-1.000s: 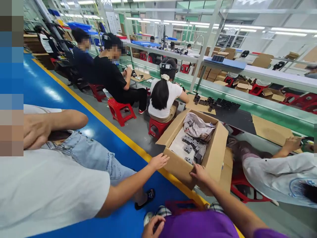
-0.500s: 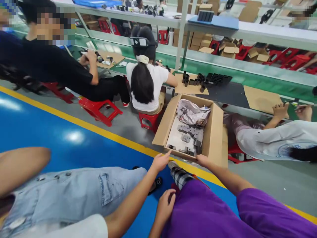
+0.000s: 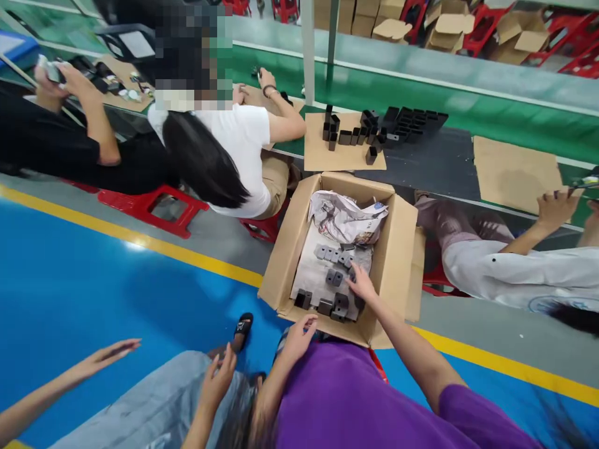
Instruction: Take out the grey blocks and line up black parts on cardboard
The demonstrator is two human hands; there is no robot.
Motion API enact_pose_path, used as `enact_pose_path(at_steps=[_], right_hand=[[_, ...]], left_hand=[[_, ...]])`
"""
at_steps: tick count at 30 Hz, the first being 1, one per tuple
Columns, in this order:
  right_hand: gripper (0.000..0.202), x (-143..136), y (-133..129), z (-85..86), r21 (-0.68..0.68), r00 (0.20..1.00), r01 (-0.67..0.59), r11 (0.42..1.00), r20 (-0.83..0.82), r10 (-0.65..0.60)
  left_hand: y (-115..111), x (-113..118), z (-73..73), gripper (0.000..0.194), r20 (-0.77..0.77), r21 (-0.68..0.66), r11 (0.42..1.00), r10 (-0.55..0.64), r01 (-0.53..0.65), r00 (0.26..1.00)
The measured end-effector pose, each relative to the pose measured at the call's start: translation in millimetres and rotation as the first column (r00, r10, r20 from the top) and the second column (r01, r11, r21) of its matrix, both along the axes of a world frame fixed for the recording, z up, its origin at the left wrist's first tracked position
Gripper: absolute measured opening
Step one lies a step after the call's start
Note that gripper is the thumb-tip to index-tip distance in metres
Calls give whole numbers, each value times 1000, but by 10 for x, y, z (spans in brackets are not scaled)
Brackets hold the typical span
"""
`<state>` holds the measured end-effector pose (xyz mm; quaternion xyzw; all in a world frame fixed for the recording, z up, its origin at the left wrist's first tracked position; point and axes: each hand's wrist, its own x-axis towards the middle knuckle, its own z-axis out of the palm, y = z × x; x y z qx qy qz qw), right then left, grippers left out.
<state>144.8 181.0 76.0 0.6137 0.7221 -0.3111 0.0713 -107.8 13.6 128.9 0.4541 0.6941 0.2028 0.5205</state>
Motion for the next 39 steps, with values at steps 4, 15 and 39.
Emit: enact_pose_path(at_steps=[4,15,39], right_hand=[[86,-122,658,-375,-38,990,111,993,93,-107],[68,-255,541,-631,-81,977,163,983,150,-150],[68,-696,-130,1354,344,813,449,825,-541,-216]], left_hand=[[152,223,-299,28,23,-77,997,-23,25,999],[1106,-44,-432,53,-160,-47,944,-331,328,930],[2770,-241,646,69,-355,554,200,-821,808,447]])
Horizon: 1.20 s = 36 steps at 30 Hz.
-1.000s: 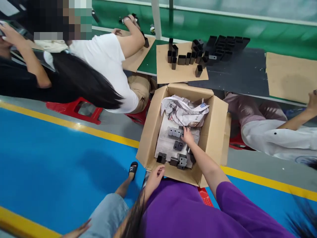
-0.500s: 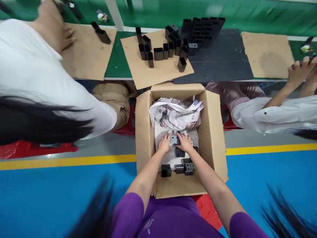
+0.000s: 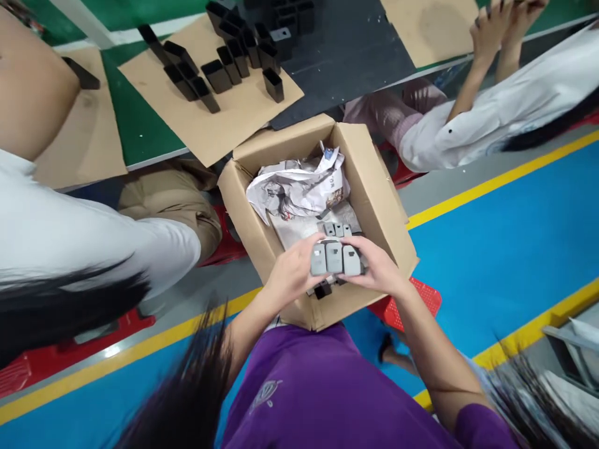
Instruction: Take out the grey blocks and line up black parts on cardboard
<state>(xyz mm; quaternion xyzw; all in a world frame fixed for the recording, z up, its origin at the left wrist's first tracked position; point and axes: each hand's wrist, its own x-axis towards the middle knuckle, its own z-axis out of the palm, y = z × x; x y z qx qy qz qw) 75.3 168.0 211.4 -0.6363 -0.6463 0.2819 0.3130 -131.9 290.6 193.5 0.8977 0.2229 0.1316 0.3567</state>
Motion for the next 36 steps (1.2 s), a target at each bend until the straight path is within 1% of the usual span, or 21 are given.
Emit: enact_pose_path(at_steps=[1,3,4,6,9,12,14,16,18,22,26,29,31,33,34,35,36], right_hand=[[67,-65,-102,125,50,997,44,998,-61,-41],[67,-186,-282,290,112,982,119,987,-163,-100],[67,-236,-361,339,130,971,148,980,-207,-120],[68,-311,-502,395,148,946,201,968,-287,-152],[69,-365,-676,452,172,913,247,954,-372,-170],[72,-395,-804,527,198,907,234,952,-398,-140],[74,-434,-854,579,201,907,233,951,-398,-138],[75,-501,-870,620,195,901,262,945,-401,-166],[77,-593,-850,643,190,886,309,932,-413,-210],[79,-804,-720,649,194,839,416,889,-458,-293],[81,-998,-571,627,200,797,497,845,-491,-352],[82,-1121,-506,625,195,772,544,816,-498,-396],[79,-1171,-482,626,182,759,570,801,-489,-429],[75,-1177,-462,607,161,740,604,780,-475,-475],[73,-1159,-453,583,149,721,636,758,-464,-514],[71,-1126,-446,549,135,694,678,723,-443,-568],[68,-1081,-442,506,119,655,729,674,-406,-637]], left_hand=[[-39,-35,144,68,52,26,999,-33,32,998],[-124,-65,383,65,127,53,995,-90,84,988],[-168,-66,481,64,147,53,994,-107,100,983],[-257,-61,640,66,138,32,993,-115,112,984],[-385,-81,814,77,98,14,992,-123,123,987],[-485,-143,938,89,142,38,986,-164,160,976],[-509,-187,994,94,186,59,982,-186,178,965],[-479,-219,1027,96,214,60,979,-205,196,955],[-395,-234,1039,96,225,35,974,-225,223,948],[-120,-228,1029,94,238,-22,952,-292,306,926],[161,-224,1044,97,255,1,921,-378,390,890],[309,-236,1076,95,270,8,893,-435,450,859],[377,-230,1072,91,271,4,880,-459,476,846],[428,-180,1004,89,271,-8,880,-455,475,848],[448,-129,939,89,267,-11,887,-442,462,856],[464,-58,855,89,254,-12,897,-425,442,869],[473,33,755,89,232,-10,907,-407,421,883]])
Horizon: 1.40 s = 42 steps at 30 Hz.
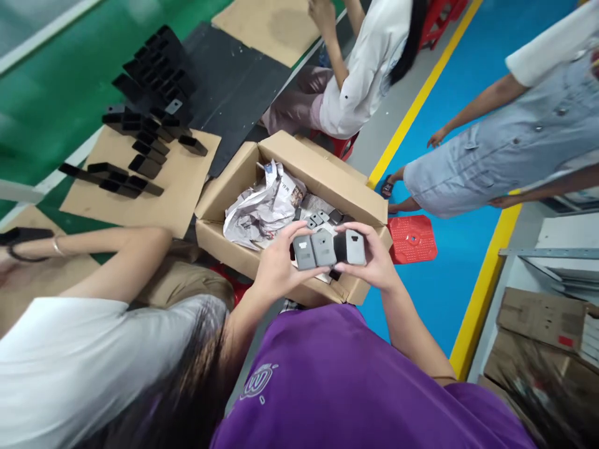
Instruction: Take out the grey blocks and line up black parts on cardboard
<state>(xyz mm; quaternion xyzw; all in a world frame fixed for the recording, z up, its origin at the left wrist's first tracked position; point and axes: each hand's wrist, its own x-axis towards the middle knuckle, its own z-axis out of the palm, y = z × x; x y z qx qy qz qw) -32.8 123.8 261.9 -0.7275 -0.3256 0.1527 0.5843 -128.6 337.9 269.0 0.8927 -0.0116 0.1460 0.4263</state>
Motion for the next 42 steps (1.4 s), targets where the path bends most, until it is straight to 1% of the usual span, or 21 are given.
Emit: enact_pose_path(at_steps=[1,2,4,5,7,10,13,16,21,24,27,31,35,38,40,42], right_hand=[[66,56,-2,-50,-51,996,91,995,30,-89],[63,120,-13,-102,-104,981,186,977,71,-179],[59,250,-70,-194,-177,936,340,923,157,-315],[59,308,-118,-225,-182,917,386,904,179,-356],[61,391,-250,-249,-144,904,417,898,165,-393],[66,427,-505,-206,-103,906,419,902,108,-409],[68,399,-772,-142,-101,887,460,882,83,-454],[73,367,-1012,-92,-93,866,499,861,68,-495],[66,365,-1319,16,-93,846,532,842,102,-523],[69,367,-1458,79,-86,825,562,823,129,-550],[71,346,-1588,111,-69,798,598,799,152,-584],[68,309,-1775,135,-32,774,627,778,133,-619],[66,349,-1942,137,-8,786,615,788,81,-612],[70,440,-2014,84,28,783,621,783,-55,-619],[70,502,-2048,27,77,767,639,765,-139,-627],[68,550,-2093,-27,108,751,658,745,-171,-638]], left_hand=[[1,110,-107,88,-27,15,1000,25,-25,999],[-8,234,-213,87,-62,33,999,45,-43,997],[-67,494,-384,86,-126,54,997,59,-53,990],[-117,615,-437,85,-148,57,997,50,-42,988],[-254,813,-466,86,-157,47,999,6,1,988],[-497,998,-370,86,-132,12,998,-66,68,989],[-720,1136,-231,86,-118,-30,989,-144,142,983],[-905,1299,-117,87,-129,-59,968,-250,244,960],[-1197,1586,42,87,-183,-20,926,-375,377,909],[-1387,1728,109,86,-197,9,892,-442,453,875],[-1573,1833,141,86,-173,-3,840,-534,542,827],[-1767,1922,146,86,-162,-73,766,-641,639,750],[-1915,2021,124,90,-161,-150,704,-710,694,686],[-2039,2119,109,92,-173,-251,685,-727,684,665],[-2128,2178,104,93,-204,-306,689,-722,657,662],[-2208,2219,100,94,-238,-340,704,-706,624,666]])
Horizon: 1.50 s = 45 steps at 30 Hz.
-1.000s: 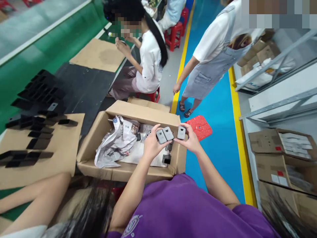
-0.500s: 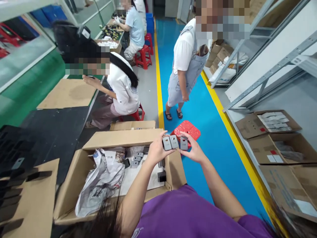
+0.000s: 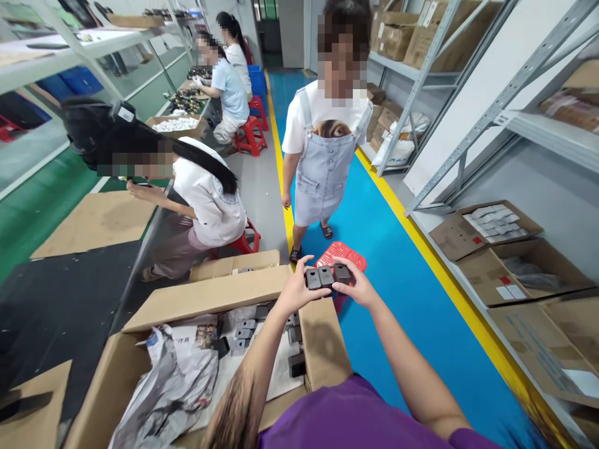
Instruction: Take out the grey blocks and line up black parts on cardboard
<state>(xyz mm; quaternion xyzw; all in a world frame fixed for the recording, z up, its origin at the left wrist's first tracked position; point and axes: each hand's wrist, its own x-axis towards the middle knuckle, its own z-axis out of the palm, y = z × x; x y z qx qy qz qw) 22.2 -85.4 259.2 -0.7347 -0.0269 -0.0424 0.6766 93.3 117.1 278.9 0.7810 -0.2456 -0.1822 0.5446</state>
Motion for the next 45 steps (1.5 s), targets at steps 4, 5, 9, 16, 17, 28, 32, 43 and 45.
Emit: enact_pose_path(at_steps=[4,5,9,16,17,28,32,43,45], right_hand=[[65,71,-185,-20,-153,998,-28,988,47,35],[68,94,-245,-1,-224,994,-83,971,52,97],[92,230,-397,139,-471,924,-364,804,-71,377],[61,338,-292,264,-560,851,-454,693,-42,523],[55,326,-301,244,-531,860,-444,722,-25,510],[70,216,-14,-149,154,977,-192,969,-59,203],[51,227,325,-221,562,945,192,804,-327,3],[45,263,628,-200,709,896,246,661,-427,124],[47,227,635,-212,691,893,231,684,-430,133]], left_hand=[[-83,39,-6,95,-79,18,1000,12,-11,997],[-88,47,-3,95,-92,29,1000,-1,3,996],[-100,86,41,95,12,171,985,-25,23,1000],[-79,120,112,89,124,363,923,90,-130,988],[-46,119,112,89,115,341,928,114,-147,987],[95,-16,50,61,-678,-210,829,259,-519,688],[127,-95,18,37,-849,-229,719,182,-656,496],[313,-330,71,43,-900,-300,620,68,-725,431],[345,-370,1,47,-856,-285,637,169,-716,490]])
